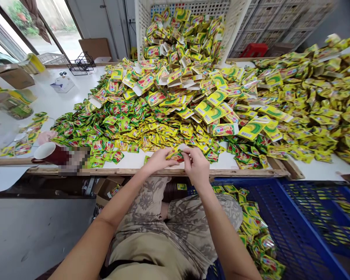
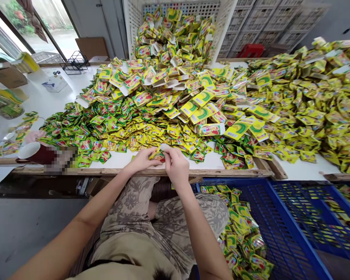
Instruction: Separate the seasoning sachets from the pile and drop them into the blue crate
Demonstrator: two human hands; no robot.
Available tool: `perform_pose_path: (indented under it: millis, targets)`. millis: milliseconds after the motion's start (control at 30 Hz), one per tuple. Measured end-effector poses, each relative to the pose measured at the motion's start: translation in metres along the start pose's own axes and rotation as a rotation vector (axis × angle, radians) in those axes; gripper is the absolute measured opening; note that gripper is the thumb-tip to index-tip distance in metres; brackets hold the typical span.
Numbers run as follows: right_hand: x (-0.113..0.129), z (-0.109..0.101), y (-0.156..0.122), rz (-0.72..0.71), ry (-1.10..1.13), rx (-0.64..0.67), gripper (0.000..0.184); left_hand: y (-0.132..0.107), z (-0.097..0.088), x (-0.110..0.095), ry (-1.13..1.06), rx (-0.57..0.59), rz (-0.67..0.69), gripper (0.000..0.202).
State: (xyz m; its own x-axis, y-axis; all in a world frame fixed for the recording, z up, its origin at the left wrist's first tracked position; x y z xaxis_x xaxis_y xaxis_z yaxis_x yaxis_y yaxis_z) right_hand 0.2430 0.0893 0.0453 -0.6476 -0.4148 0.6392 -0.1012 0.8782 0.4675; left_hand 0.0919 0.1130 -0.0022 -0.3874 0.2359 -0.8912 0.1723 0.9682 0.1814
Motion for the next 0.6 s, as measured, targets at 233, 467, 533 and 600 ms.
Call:
perform_pose_path:
  millis: [233,467,533,600]
  targets:
    - [-0.001,0.009,0.016,-0.016,0.053,0.045,0.018,0.001,0.025,0.023,-0.204,0.137,-0.085,0.037]
    - [-0.003,0.021,0.026,0.057,0.102,0.208,0.017,0.002,0.024,0.023,-0.277,0.129,-0.142,0.036]
    - [0.001,0.026,0.031,0.069,0.117,0.372,0.017,0.002,0.024,0.017,-0.293,0.131,-0.117,0.035]
    - [0.004,0.03,0.034,0.074,0.117,0.499,0.019,0.002,0.025,0.012,-0.308,0.142,-0.084,0.034]
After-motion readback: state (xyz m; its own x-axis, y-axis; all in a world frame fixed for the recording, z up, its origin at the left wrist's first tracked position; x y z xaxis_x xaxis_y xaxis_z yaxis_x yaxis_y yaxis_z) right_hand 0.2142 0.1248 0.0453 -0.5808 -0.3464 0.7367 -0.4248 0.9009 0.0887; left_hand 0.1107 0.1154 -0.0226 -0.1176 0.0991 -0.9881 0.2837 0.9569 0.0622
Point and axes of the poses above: each hand's wrist, its own y-axis towards the middle knuckle, its own z-axis out of the palm, x = y × z, the point moved 8 cm from there along y, towards the middle knuckle, and after that the axes turned 4 degrees about z, right-handed, at the moved point
